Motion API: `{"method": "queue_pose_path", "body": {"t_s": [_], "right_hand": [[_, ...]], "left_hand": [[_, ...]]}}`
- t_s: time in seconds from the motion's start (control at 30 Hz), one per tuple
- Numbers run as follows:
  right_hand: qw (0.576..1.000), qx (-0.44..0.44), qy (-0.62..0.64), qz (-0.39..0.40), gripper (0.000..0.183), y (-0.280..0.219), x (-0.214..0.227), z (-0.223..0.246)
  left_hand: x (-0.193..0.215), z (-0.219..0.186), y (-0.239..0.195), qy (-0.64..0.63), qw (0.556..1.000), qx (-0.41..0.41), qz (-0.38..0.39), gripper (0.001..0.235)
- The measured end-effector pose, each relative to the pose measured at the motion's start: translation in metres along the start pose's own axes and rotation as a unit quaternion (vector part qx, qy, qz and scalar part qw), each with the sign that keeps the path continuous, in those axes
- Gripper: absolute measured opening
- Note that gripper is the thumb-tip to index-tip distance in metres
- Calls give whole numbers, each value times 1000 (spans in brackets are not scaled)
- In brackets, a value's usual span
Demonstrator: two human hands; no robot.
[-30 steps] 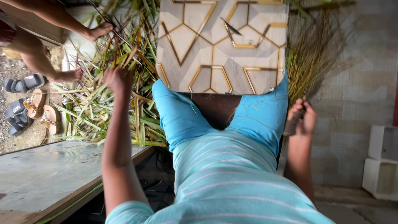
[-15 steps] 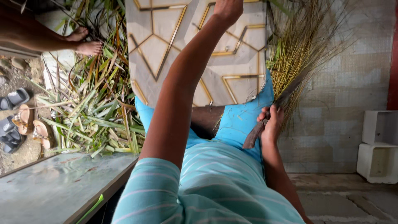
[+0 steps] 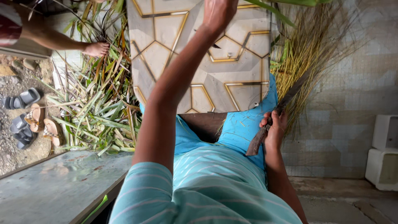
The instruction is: The person sits on the floor and uses a knife to split long green leaves into thin strips. They repeatedly pull the leaves through the blade to create uniform strips, which accumulate on the floor beside them.
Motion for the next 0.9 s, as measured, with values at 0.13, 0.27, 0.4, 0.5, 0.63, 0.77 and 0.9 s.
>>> {"method": "queue_pose_path", "body": {"t_s": [0.13,0.27,0.4,0.5,0.63,0.77,0.9], "right_hand": [[1000,3,-28,11,10,6,4,-10],[998,19,-62,22,9,10,3,-10],[997,16,-73,31,9,20,21,-28],[996,14,-81,37,10,34,38,-42],[995,23,-81,49,9,37,34,-43],[996,37,-73,35,9,39,38,-42],[997,34,-61,19,9,43,39,-42]], "left_hand": [[94,-63,-79,-155,983,95,1,14],[166,-85,-176,-461,825,326,16,25],[194,-78,-229,-642,665,370,-97,34],[202,-61,-259,-707,559,426,-80,63],[210,-51,-295,-788,373,489,32,41],[233,-101,-321,-816,309,475,114,36],[257,-170,-335,-809,402,407,136,32]]}}
Point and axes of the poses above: each hand's wrist, its own y-axis towards the middle knuckle, its own x-axis out of the back of the hand, z = x × y, the point moved 5 cm from there along y, towards the middle knuckle, and after that the axes turned 10 degrees about x, right-handed, at the moved point
